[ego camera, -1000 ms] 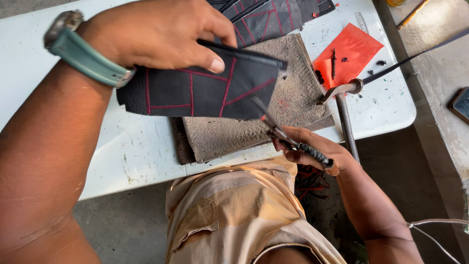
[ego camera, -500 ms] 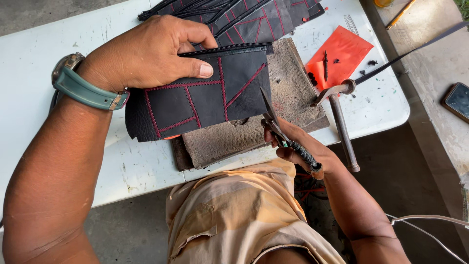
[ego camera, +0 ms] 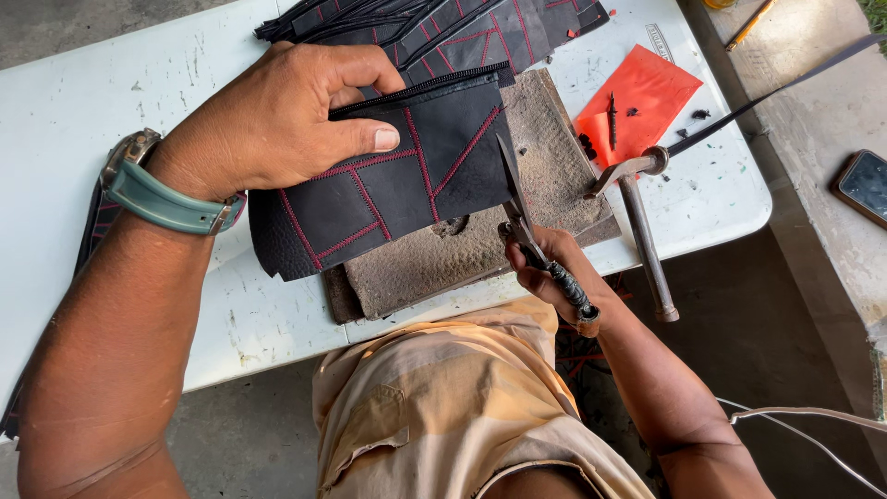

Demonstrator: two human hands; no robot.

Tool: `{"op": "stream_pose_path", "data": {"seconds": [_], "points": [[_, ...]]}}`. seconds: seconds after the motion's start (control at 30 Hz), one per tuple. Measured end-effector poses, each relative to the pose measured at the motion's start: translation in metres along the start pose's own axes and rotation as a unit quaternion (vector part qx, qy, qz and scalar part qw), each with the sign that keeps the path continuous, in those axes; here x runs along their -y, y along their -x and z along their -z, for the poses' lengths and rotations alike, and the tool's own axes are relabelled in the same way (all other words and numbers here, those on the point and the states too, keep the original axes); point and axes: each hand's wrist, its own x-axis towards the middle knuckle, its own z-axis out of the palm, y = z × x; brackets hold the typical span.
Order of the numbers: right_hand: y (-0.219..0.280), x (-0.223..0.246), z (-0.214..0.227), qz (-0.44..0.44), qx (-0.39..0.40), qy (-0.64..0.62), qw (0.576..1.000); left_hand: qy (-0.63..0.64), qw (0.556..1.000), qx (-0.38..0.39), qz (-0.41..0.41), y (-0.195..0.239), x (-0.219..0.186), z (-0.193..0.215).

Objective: The person trims the edges of black leather pouches with red stitching using shears. They then use a hammer to tap the zipper area of the pouches on a wooden block.

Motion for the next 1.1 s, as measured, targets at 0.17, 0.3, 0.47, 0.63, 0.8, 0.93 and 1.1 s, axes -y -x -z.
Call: {"op": "stream_pose_path", "data": {"seconds": [0.17,0.3,0.47,0.63,0.8,0.93,1.1], "points": [[-0.001,0.006,-0.002,0.014,0.013,-0.019,1.0,0.045,0.992,-0.019,-0.119,0.001,0.003,-0.004],[-0.002,0.004,-0.004,-0.009,0.02,-0.035,0.999,0.033,0.998,0.011,-0.047,0.004,0.01,-0.008],[0.0,-0.032,-0.011,0.099,0.046,-0.191,0.976,0.245,0.967,0.02,-0.061,0.008,0.021,-0.035],[-0.005,-0.082,-0.027,0.041,-0.09,-0.274,0.957,0.532,0.845,0.048,-0.016,0.016,0.015,-0.126],[-0.025,-0.095,-0.043,0.052,-0.107,-0.305,0.945,0.683,0.73,0.019,-0.014,0.033,0.004,-0.197],[-0.045,-0.086,-0.048,0.049,-0.12,-0.355,0.926,0.706,0.708,0.0,-0.009,0.039,-0.011,-0.205],[-0.053,-0.077,-0.045,0.055,-0.126,-0.349,0.927,0.643,0.764,-0.041,-0.022,0.044,-0.017,-0.191]]}}
